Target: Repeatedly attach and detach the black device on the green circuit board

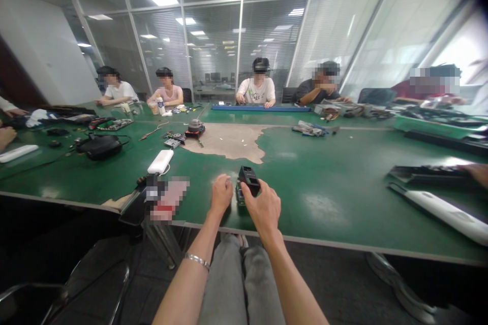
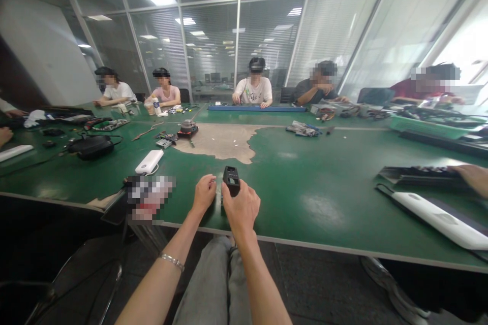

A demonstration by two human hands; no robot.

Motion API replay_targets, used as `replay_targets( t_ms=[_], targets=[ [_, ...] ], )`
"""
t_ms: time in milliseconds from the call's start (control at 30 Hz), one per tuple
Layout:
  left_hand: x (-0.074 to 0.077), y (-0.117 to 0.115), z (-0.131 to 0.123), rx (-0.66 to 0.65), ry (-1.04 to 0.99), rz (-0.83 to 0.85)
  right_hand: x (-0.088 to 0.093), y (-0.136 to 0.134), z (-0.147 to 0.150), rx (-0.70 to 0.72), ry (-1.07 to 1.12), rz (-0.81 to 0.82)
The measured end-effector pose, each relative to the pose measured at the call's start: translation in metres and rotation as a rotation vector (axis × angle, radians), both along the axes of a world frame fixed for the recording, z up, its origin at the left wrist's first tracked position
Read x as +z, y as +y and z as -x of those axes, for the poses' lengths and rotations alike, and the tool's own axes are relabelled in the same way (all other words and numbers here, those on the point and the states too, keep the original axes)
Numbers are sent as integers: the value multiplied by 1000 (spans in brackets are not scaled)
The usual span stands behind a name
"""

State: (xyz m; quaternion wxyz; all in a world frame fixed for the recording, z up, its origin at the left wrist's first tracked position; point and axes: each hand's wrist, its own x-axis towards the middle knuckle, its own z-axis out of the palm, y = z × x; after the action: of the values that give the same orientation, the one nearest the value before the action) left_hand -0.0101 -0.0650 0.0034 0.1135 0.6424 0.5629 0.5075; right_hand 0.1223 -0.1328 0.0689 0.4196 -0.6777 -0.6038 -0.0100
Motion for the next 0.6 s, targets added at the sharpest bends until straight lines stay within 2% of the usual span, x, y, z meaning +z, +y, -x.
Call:
replay_targets(
  t_ms=[200, 600],
  targets=[
    [0, 1, 1, 9, -18, 3, -5, -3, 10, 5, -68, 72],
    [-6, 5, 1, 19, -6, -16, -9, -11, 12, 10, -124, 43]
  ],
)
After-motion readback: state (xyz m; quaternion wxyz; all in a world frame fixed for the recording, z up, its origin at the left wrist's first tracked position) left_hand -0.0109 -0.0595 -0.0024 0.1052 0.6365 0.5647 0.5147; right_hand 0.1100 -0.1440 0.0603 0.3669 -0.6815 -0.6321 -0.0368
